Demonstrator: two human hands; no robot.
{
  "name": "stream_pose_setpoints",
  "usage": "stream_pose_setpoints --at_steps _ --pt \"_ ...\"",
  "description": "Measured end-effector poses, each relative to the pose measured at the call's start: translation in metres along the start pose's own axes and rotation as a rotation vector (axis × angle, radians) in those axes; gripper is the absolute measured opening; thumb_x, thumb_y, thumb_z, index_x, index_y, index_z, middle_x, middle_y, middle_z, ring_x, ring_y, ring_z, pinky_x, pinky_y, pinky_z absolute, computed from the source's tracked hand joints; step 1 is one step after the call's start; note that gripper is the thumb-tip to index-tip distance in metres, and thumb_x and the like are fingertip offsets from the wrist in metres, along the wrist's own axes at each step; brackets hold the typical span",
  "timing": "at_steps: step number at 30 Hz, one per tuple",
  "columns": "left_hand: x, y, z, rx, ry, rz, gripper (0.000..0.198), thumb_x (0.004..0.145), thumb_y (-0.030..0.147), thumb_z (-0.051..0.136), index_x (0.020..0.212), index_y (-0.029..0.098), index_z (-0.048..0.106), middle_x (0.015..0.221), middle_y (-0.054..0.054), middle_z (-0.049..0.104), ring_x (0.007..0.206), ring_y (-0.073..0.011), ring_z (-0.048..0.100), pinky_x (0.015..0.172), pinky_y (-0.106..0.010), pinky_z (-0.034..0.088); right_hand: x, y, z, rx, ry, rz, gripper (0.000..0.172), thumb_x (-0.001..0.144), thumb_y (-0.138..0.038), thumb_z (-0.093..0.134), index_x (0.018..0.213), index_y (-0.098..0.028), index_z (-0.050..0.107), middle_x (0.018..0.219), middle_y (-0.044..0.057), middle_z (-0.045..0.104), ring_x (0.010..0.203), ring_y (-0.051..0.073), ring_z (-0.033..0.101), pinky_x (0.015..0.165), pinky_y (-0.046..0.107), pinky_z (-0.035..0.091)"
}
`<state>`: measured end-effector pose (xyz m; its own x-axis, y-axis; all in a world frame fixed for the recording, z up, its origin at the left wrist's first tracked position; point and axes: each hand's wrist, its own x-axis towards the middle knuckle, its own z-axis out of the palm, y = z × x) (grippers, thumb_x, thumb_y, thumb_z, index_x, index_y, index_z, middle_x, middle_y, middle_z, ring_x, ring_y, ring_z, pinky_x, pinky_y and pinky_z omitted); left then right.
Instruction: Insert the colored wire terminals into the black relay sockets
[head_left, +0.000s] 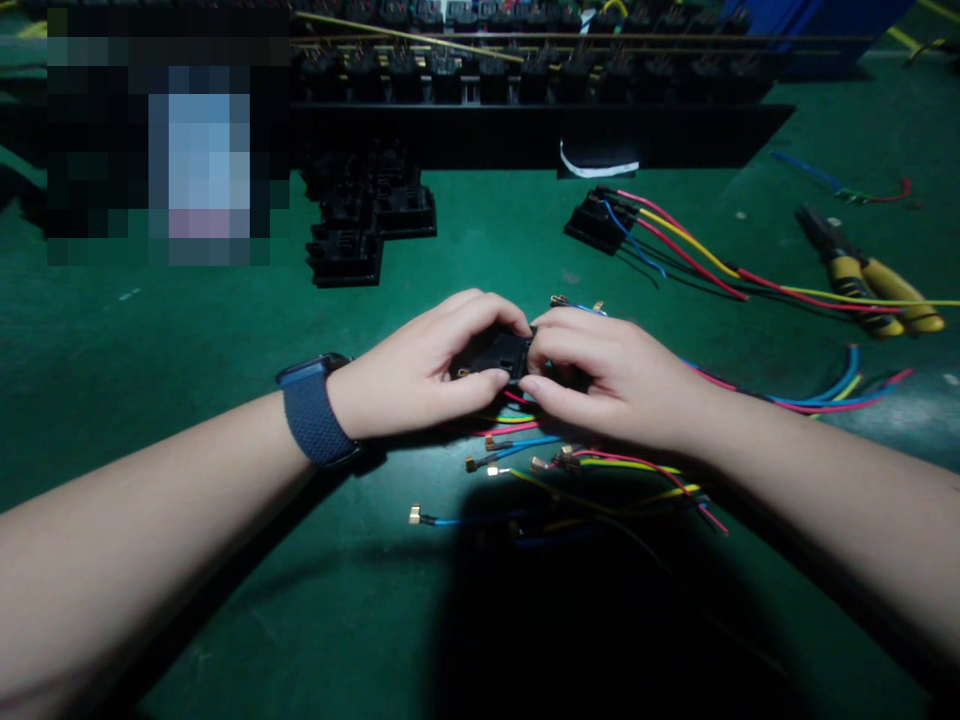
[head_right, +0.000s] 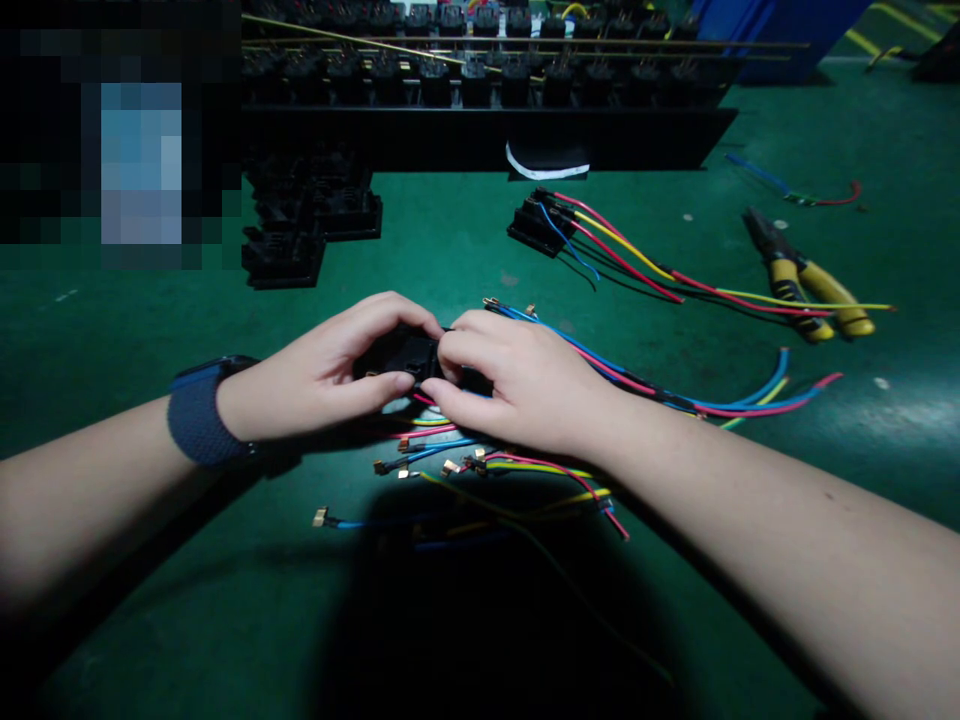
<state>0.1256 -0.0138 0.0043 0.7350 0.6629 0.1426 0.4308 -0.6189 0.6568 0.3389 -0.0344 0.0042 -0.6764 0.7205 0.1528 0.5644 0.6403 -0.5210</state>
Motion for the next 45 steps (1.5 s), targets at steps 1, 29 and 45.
stream_pose_setpoints --at_steps 1,29,45 --pt "0.0 0.0 0.0 -0.003 -0.002 -0.001 0.034 0.082 0.031 0.053 0.113 0.016 0.052 0.112 -0.007 0.058 0.101 -0.0217 0.054 0.088 -0.033 0.043 0.0001 0.0 0.0 0.0 -0.001 0.001 0.023 0.089 -0.037 0.048 0.076 -0.018 0.053 0.083 0.003 0.055 0.078 0.016 0.051 0.068 0.029 0.037" --pt "0.0007 -0.0011 0.0017 -0.007 0.009 0.04 0.034 0.083 0.028 0.054 0.112 0.011 0.053 0.11 -0.008 0.058 0.102 -0.0206 0.054 0.089 -0.031 0.042 0.0003 0.0007 -0.0002 0.008 -0.002 -0.016 0.024 0.088 -0.036 0.049 0.077 -0.016 0.055 0.082 0.003 0.053 0.077 0.014 0.05 0.068 0.028 0.037" --pt "0.0004 -0.0005 0.0008 -0.001 0.006 0.03 0.033 0.083 0.028 0.054 0.112 0.011 0.053 0.109 -0.008 0.058 0.101 -0.0199 0.053 0.089 -0.031 0.042 0.0008 0.001 0.001 0.004 0.007 -0.014 0.024 0.089 -0.037 0.048 0.076 -0.017 0.054 0.082 0.003 0.054 0.078 0.015 0.051 0.068 0.028 0.037"
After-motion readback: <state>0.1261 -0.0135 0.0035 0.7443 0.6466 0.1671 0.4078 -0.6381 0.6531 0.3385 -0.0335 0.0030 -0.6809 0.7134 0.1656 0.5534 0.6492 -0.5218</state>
